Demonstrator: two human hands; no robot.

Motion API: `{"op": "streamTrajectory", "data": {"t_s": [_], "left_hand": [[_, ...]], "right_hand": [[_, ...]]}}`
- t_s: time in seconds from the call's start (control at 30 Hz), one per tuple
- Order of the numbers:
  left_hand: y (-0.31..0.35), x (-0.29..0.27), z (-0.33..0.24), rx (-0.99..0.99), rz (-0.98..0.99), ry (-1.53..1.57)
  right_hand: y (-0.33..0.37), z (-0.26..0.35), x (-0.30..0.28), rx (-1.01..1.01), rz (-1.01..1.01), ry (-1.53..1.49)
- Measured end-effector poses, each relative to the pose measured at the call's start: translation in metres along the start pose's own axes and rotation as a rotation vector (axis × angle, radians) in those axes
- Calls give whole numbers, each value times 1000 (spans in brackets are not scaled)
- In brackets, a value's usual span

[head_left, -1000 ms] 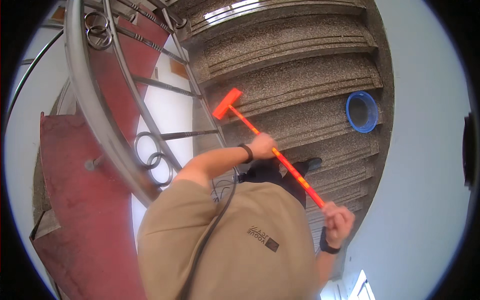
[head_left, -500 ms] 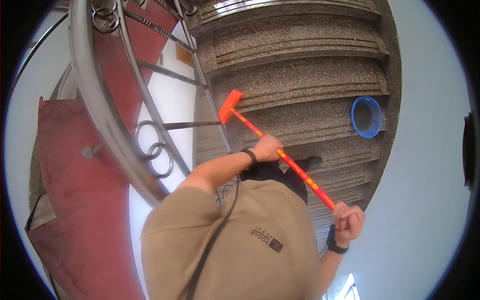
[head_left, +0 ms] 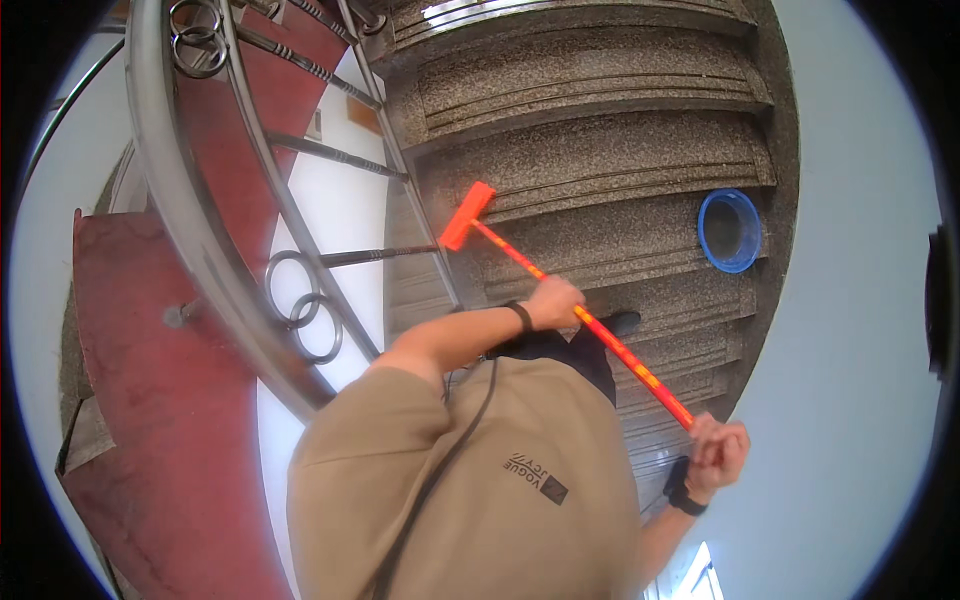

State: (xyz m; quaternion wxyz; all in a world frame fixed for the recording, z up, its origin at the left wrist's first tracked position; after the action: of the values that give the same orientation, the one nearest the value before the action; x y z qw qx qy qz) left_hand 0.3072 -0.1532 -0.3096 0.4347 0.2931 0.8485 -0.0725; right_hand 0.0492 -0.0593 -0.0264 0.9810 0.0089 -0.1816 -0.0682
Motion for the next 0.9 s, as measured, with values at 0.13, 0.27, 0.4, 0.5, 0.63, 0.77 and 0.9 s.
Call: {"op": "streamTrajectory", "data": {"t_s": [0.13,0.27,0.4,0.5,0.63,0.77,0.9], "left_hand": [[-22,2,-36,3,62,54],[-6,-3,-7,-13,-4,15],[27,-26,51,-53,-61,-43],[47,-47,90,-66,-109,-62],[48,-48,112,-133,-40,-70],[26,-16,75,-114,99,-103],[0,2,-2,-12,81,-3]], "right_hand": [[2,27,-19,-64,6,14],[-11,7,-2,-17,52,13],[-25,-37,42,101,112,-13],[-33,-67,81,162,191,-1],[-41,-70,92,142,169,-66],[-25,-53,40,145,64,-37],[-1,-11,-9,49,14,12]]}}
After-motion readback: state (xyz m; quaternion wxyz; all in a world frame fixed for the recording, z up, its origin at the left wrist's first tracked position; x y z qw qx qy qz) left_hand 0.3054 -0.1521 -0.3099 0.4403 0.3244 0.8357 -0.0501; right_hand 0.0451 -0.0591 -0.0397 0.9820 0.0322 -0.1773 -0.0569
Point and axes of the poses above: each hand's wrist, its own y-axis away from the middle knuckle, its own x-axis out of the palm, z = x × y, the point moved 10 cm from there along -y, towards the middle knuckle
